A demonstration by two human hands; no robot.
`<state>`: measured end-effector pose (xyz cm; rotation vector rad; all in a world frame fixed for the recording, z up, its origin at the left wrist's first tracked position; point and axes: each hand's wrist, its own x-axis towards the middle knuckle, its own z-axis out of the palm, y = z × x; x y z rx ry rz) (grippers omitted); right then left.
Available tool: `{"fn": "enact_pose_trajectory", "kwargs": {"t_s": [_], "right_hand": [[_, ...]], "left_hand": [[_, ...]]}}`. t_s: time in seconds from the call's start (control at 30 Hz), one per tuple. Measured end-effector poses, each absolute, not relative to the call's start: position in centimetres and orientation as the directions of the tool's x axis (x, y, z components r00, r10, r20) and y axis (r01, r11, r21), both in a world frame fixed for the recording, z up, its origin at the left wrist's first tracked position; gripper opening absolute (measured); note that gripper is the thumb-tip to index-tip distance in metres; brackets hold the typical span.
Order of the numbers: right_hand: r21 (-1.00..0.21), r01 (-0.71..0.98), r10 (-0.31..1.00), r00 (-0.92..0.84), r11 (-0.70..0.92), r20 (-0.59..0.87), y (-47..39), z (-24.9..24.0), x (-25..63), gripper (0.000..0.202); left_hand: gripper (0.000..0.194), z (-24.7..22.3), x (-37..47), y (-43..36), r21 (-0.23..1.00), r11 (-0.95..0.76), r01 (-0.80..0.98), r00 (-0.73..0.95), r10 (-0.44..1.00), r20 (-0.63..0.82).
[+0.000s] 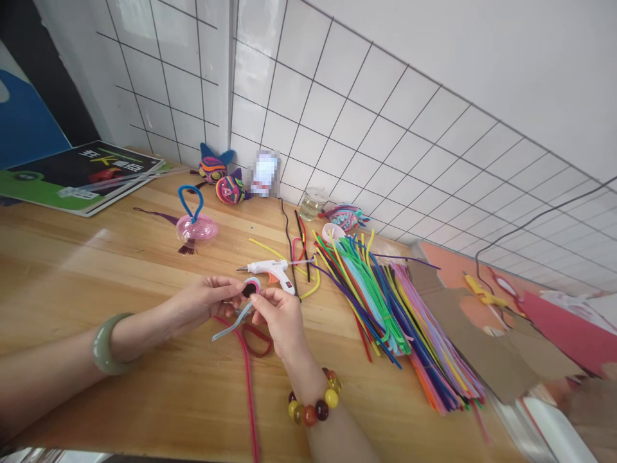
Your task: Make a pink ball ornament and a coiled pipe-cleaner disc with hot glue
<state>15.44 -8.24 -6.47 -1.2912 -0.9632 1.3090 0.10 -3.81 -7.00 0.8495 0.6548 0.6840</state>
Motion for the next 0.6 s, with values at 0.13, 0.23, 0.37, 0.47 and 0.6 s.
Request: {"fn": "enact_pose_trajectory", "kwargs": {"t_s": [0.13, 0.23, 0.37, 0.47, 0.6], "right_hand": [[-0.979, -0.137, 0.981, 0.103, -0.152, -0.166, -8.22, -6.42, 15.36, 0.015], [-0.978, -0.144, 0.979, 0.113, -0.152, -0.168, -8.21, -6.46, 15.3, 0.015], [-0.979, -0.147, 0.979, 0.124, -0.143, -0.162, -8.21, -6.59, 15.24, 0.015], [-0.981, -0.146, 0.982, 0.115, -0.13, -0.147, -8.21, -6.65, 15.22, 0.014], [-0.983, -0.141, 0.984, 0.117, -0.114, -0.131, -8.2, -6.63, 15.22, 0.015]], "left_hand": [[0.018, -7.14, 0.26, -3.73, 0.848, 0.458, -0.265, 0.587, 0.775, -0.234], [0.019, -7.16, 0.38, -3.7, 0.866, 0.431, -0.252, 0.581, 0.783, -0.221], [0.02, -7.0, 0.36, -3.78, 0.866, 0.426, -0.262, 0.581, 0.786, -0.211], [0.021, -7.01, 0.27, -3.87, 0.851, 0.448, -0.274, 0.608, 0.767, -0.207], [0.02, -7.43, 0.27, -3.91, 0.86, 0.454, -0.231, 0.657, 0.725, -0.207]]}}
